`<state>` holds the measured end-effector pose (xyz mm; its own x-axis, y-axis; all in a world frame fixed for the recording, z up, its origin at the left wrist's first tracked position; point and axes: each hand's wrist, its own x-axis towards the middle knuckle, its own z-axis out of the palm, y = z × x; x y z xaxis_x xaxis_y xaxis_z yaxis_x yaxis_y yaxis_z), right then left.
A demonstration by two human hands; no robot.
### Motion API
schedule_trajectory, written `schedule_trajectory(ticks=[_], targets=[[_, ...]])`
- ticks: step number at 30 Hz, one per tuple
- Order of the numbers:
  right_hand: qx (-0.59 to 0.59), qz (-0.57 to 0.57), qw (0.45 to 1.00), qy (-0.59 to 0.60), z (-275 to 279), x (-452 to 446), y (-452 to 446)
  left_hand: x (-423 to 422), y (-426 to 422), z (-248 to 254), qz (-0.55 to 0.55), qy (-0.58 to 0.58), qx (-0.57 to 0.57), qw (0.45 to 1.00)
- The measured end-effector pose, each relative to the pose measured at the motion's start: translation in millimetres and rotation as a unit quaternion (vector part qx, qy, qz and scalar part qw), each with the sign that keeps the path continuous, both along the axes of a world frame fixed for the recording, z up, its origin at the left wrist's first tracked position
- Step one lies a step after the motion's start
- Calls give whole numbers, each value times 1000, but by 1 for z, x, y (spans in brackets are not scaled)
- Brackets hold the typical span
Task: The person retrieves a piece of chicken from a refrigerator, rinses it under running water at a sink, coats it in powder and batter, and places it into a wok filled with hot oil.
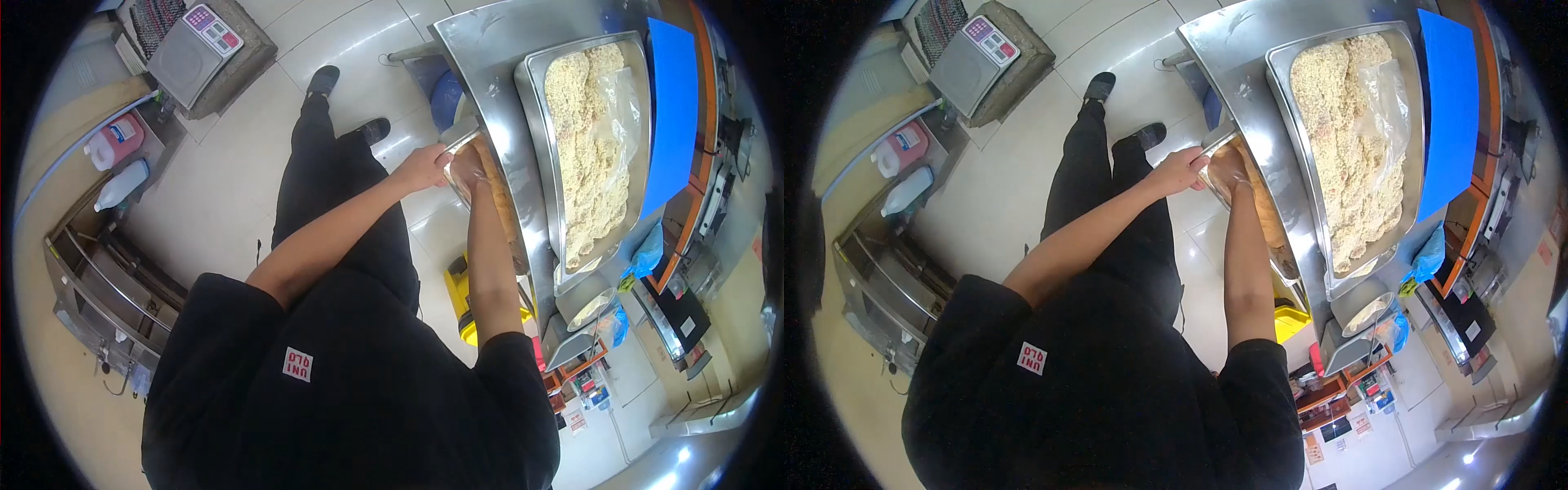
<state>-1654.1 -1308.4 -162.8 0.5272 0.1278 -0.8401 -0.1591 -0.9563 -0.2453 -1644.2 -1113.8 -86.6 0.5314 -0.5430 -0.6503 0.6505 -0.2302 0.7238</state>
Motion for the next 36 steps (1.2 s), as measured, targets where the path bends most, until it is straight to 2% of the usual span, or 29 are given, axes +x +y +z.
schedule_trajectory(ticks=[2,3,5,6,8,10,11,13,15,18,20,22,24,27,30,32,36], targets=[[-35,73,997,12,0,7,0,0,0,-3,5,5,-17,1000],[-61,47,997,-1,5,6,1,-1,0,-7,8,8,-26,1000],[-129,-154,971,-128,24,-12,3,-2,-1,-9,9,18,-27,999],[-159,-254,935,-190,31,-17,5,-1,0,-8,8,23,-26,999],[-103,-156,943,-276,33,-27,-12,-3,0,-7,10,11,-18,1000],[18,-241,924,-298,28,-30,-25,-3,-1,-7,17,8,-22,1000],[108,-371,882,-270,31,-22,-23,-4,-2,-7,20,14,-28,999],[130,-411,872,-233,24,-10,-17,-4,-3,-10,26,15,-37,999],[-9,-234,948,-213,15,-2,-4,-5,-2,-15,34,13,-43,998],[62,-199,945,-251,24,-27,13,-6,-5,-18,33,-8,-44,998],[79,-324,930,-153,8,-39,8,-8,-6,-12,40,0,-32,999],[97,-375,920,-64,-7,-36,2,-1,-4,-9,40,-5,-17,999],[108,-362,925,19,44,-4,23,-3,-5,-7,26,-10,-4,1000],[6,-299,948,-110,24,-20,10,-5,-4,-7,33,-1,-30,999],[-99,-224,940,-237,-6,-41,-18,-6,-4,-9,55,12,-46,997],[-115,-241,920,-288,-18,-48,-33,-2,-2,-8,42,1,-34,999],[-74,-390,864,-310,2,-80,-58,-2,-1,-8,25,11,-31,999]])
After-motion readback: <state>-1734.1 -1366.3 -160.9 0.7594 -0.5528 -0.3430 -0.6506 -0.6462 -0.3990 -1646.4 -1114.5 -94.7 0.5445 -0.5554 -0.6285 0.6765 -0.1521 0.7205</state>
